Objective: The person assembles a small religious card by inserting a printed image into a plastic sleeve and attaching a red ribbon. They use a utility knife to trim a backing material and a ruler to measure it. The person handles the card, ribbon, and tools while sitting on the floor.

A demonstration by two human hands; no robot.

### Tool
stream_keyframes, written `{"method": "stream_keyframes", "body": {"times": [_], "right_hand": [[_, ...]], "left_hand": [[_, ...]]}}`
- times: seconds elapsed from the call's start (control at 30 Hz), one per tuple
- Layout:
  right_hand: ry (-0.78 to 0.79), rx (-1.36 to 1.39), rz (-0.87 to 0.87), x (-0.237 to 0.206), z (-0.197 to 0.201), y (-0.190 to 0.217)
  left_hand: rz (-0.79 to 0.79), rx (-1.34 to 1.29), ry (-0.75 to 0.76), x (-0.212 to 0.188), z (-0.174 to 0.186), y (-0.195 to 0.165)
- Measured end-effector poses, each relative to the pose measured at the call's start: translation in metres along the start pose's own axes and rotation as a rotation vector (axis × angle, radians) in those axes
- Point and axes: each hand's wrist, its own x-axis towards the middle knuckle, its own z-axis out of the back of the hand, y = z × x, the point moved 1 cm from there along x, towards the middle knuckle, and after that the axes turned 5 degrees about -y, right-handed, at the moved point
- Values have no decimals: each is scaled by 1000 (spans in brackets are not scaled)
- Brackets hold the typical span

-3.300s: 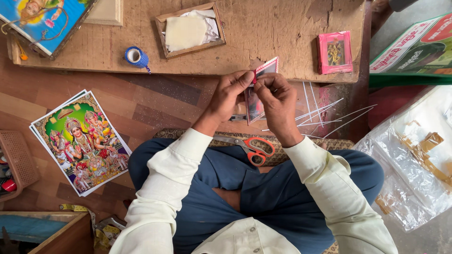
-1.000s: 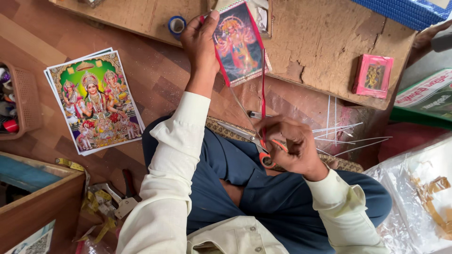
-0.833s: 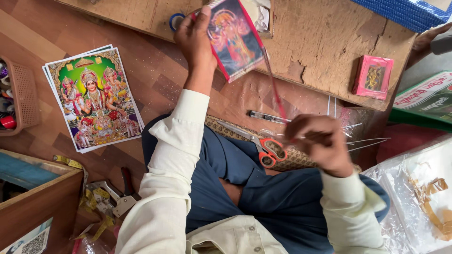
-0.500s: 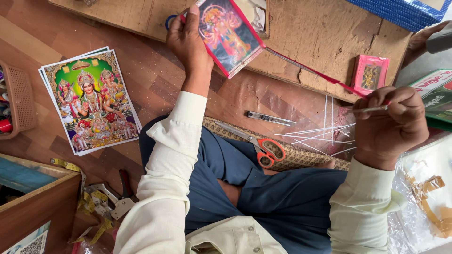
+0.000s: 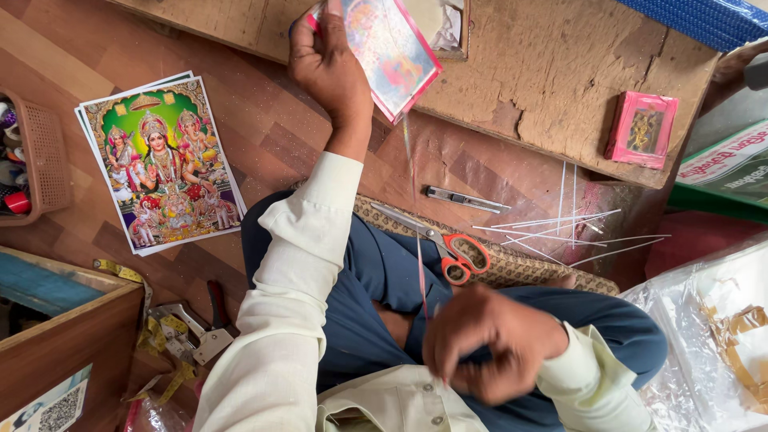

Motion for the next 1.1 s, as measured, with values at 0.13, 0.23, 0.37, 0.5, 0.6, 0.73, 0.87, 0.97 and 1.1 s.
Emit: {"method": "stream_keyframes", "body": {"times": [0.13,0.23,0.37,0.5,0.6,0.73,0.87,0.97,1.1], "right_hand": [[191,173,209,-9,12,28],[25,156,483,-26,30,57],[-1140,-392,329,-47,50,53],[-1256,-374,-400,-44,102,-24],[-1145,-388,-411,-47,119,-65],[-1128,-348,-267,-44,123,-74],[-1145,-278,-204,-34,117,-74],[-1237,-293,-213,-32,114,-82],[-1375,-456,-90,-30,108,-87]], "left_hand": [[-35,3,-14,2,2,8],[15,-58,19,-3,-1,14],[300,-354,127,-16,-7,19],[509,-420,250,-29,-10,15],[589,-419,307,-38,-13,9],[716,-494,491,-55,-17,2],[787,-439,611,-74,-17,-4],[769,-319,603,-85,-15,-9],[571,36,649,-106,-14,-26]]}}
